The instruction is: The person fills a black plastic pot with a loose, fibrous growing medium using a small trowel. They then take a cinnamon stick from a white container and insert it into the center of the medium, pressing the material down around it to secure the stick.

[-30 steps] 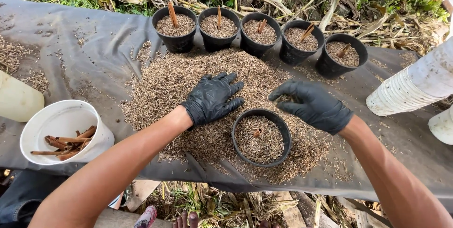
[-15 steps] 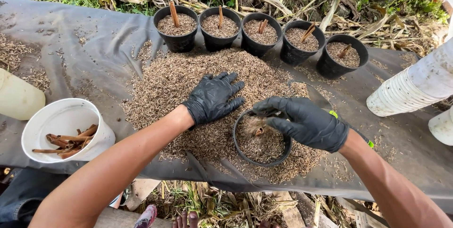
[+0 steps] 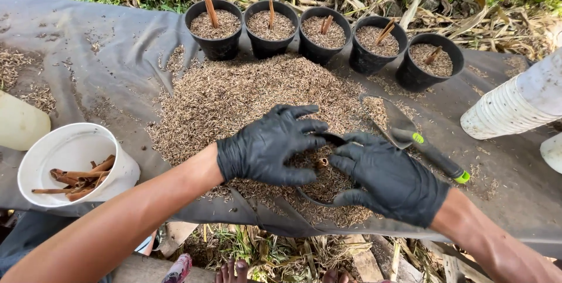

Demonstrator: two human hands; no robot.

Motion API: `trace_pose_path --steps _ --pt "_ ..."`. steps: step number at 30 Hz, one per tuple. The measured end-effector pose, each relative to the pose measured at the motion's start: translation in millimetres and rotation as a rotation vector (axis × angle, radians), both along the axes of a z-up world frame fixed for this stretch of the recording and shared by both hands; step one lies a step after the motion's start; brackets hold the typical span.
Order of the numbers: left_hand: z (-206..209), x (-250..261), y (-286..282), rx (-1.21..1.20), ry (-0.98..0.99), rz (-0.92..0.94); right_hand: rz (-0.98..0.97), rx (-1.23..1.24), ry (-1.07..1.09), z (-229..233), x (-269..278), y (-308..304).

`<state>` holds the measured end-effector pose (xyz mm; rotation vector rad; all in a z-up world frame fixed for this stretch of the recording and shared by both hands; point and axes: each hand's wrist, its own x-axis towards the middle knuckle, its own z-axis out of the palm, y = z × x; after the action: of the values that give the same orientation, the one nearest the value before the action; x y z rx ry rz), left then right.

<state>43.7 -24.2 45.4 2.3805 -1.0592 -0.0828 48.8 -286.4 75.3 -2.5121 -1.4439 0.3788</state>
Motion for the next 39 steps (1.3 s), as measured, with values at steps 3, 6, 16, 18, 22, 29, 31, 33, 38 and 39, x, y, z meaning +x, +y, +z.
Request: trace_pose_path --steps 3,6,16,18,22,29,31,33,38,39 --pt "-19 -10 3 0.117 -0.186 -0.111 0.018 -0.127 -0.099 5 -18 0" --pt "-32 -22 5 0.196 -0.371 -0.093 0.089 -0.047 -0.238 2 -26 -1" --pt "-10 -57 -7 0.002 -0.487 -0.08 0.163 0.031 -0.175 -5 -21 -8" --pt "-13 -61 -9 -0.014 -0.467 -0.073 0.208 0.094 -0.126 -6 -23 -4" --pt "-27 -57 -3 0.007 -0.518 -0.084 0.198 0.073 -0.118 -7 -23 -4" --pt "-36 -60 2 0.037 -0.383 -0.13 0.25 0.098 -0.236 -10 -21 1" --pt "-39 -59 3 0.037 -0.387 -0.119 0.23 0.093 -0.208 -6 -15 -1" --pt "-37 -57 2 0.04 -0.388 -0.115 0.203 0.092 -0.178 -3 -11 -3" --pt "-33 -57 0 -0.109 -0.478 -0.136 0.223 0.073 -0.383 -12 -5 -9" --pt "-34 -57 1 -0.108 -0.477 -0.136 0.222 0.074 -0.382 -16 -3 -12"
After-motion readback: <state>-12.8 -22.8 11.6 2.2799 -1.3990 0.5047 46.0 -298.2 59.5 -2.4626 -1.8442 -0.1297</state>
